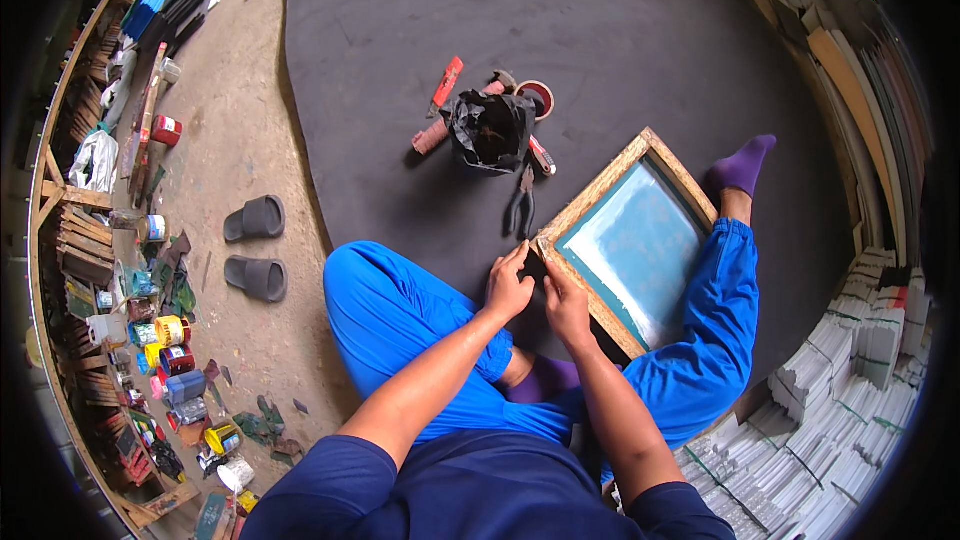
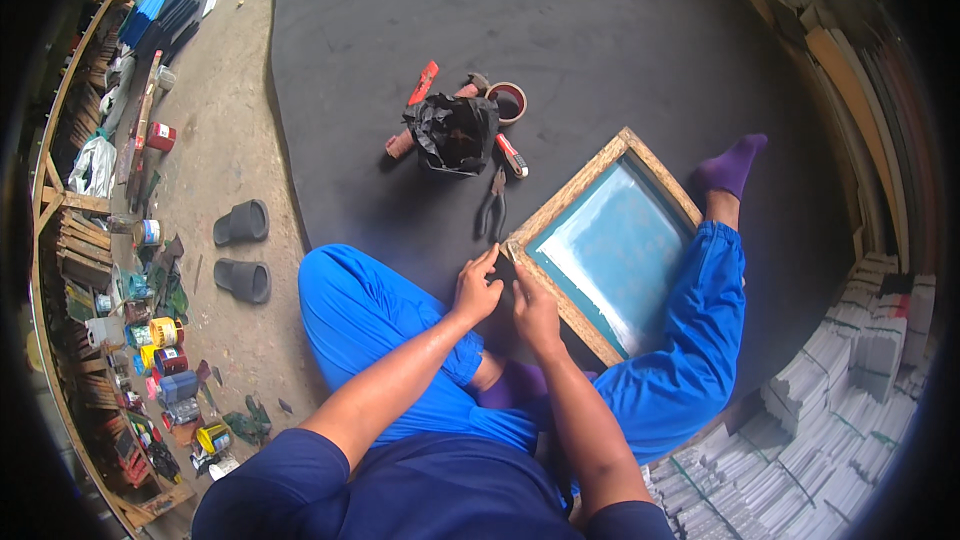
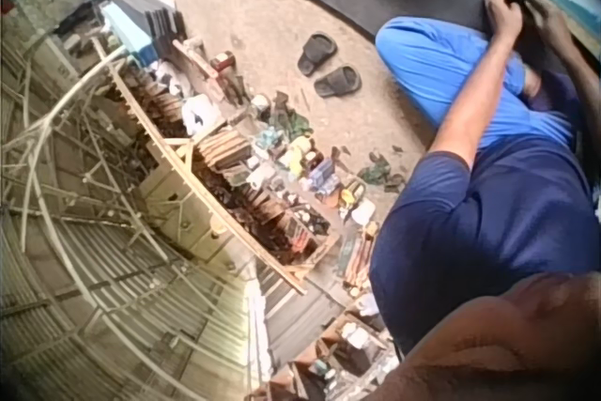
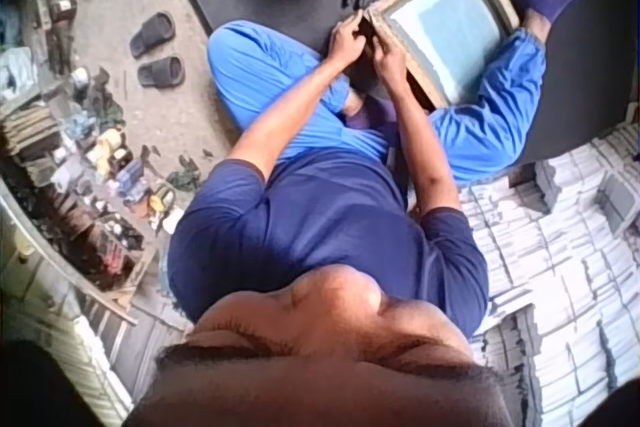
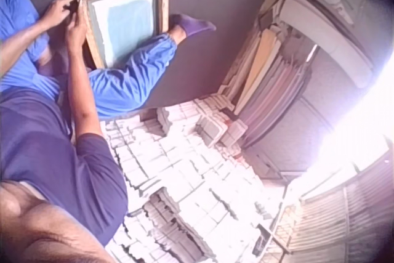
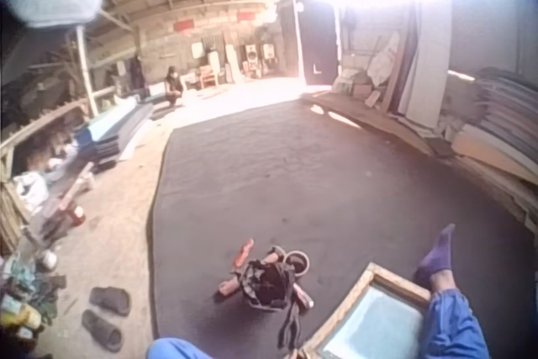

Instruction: The person sits on the floor and uses a small tool to scrape and clean the edges of a wooden frame containing a light blue surface. They repeatedly scrape along the corners and sides of the frame, removing material and occasionally wiping the tool.

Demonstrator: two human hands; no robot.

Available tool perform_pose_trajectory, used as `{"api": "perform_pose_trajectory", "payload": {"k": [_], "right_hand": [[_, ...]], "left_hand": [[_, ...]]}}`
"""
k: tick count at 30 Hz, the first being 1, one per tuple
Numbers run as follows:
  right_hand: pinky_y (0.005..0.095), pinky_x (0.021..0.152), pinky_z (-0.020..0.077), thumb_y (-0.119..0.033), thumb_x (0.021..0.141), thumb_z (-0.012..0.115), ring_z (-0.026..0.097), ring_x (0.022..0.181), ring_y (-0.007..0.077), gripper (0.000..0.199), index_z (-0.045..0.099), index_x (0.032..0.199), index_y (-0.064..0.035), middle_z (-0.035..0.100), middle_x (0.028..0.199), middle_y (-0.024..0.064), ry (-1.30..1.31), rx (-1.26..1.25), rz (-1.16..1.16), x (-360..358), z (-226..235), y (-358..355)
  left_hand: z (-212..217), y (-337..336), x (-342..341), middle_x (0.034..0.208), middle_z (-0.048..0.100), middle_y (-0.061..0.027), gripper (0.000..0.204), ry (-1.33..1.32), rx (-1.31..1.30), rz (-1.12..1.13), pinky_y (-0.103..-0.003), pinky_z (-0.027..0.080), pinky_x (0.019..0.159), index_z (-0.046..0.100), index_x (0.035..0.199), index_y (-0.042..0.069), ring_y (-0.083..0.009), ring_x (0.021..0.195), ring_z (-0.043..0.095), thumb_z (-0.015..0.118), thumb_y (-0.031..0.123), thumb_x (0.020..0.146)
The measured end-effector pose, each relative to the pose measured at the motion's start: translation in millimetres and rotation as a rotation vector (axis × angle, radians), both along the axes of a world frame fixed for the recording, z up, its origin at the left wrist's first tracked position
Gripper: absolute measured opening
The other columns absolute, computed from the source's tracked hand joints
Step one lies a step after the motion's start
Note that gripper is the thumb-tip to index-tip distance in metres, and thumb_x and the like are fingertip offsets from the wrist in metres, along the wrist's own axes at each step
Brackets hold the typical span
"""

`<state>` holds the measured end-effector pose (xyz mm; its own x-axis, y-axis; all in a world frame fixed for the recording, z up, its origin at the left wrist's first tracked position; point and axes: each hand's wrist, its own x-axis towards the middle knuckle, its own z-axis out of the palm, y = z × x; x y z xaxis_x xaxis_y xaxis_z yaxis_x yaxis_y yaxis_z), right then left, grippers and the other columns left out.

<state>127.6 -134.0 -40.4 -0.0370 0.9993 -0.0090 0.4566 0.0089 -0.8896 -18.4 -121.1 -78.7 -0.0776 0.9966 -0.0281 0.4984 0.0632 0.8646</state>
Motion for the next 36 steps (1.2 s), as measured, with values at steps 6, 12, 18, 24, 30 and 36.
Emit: {"api": "perform_pose_trajectory", "payload": {"k": [6,12,18,24,30,36], "right_hand": [[0.0316,0.083,0.0567,-0.012,0.102,0.062,0.073,0.097,0.0202,0.037,0.062,0.136,0.0022,0.076,0.106,0.0164,0.010,-0.043,0.025,7,-9,5],[0.0205,0.037,0.0275,-0.023,0.106,0.055,0.037,0.043,0.0059,0.036,0.060,0.141,-0.0180,0.056,0.070,0.0002,0.820,-0.990,-0.240,14,45,29],[0.0270,0.050,0.0434,-0.022,0.103,0.059,0.054,0.059,0.0143,0.037,0.061,0.139,-0.0148,0.065,0.084,0.0059,0.495,-0.805,-0.095,32,47,34],[0.0481,0.087,0.0540,-0.019,0.096,0.065,0.069,0.106,0.0393,0.031,0.067,0.126,-0.0123,0.072,0.115,0.0189,-0.410,-0.308,0.038,29,60,3],[0.0459,0.085,0.0536,-0.016,0.096,0.065,0.070,0.101,0.0379,0.024,0.066,0.119,-0.0094,0.073,0.108,0.0181,-0.479,-0.175,0.044,59,55,17],[0.0498,0.083,0.0528,-0.016,0.098,0.061,0.068,0.096,0.0421,0.021,0.064,0.118,-0.0086,0.072,0.104,0.0211,-0.482,-0.104,-0.064,58,44,3]], "left_hand": [[3,2,1,0.140,0.063,-0.0165,0.072,-0.039,-0.041,0.013,-0.034,0.056,0.080,0.054,0.147,0.005,-0.0268,0.096,0.066,0.063,0.000,0.076],[13,2,-2,0.138,0.063,-0.0170,0.069,-0.094,-0.079,0.031,-0.037,0.054,0.092,0.055,0.145,0.002,-0.0292,0.095,0.066,0.061,0.000,0.075],[11,5,0,0.139,0.063,-0.0173,0.065,-0.141,-0.095,0.042,-0.037,0.054,0.092,0.057,0.143,0.001,-0.0286,0.095,0.067,0.065,0.002,0.078],[15,2,7,0.125,0.067,-0.0174,0.059,-0.100,-0.031,0.116,-0.037,0.055,0.082,0.058,0.139,-0.001,-0.0252,0.085,0.067,0.071,0.008,0.082],[18,-10,38,0.103,0.067,-0.0147,0.060,-0.172,-0.152,0.264,-0.036,0.054,0.068,0.054,0.139,0.000,-0.0203,0.068,0.066,0.078,0.022,0.088],[9,-4,39,0.112,0.070,-0.0199,0.067,-0.245,-0.178,0.239,-0.034,0.057,0.070,0.051,0.142,-0.009,-0.0195,0.074,0.071,0.078,0.022,0.089]]}}
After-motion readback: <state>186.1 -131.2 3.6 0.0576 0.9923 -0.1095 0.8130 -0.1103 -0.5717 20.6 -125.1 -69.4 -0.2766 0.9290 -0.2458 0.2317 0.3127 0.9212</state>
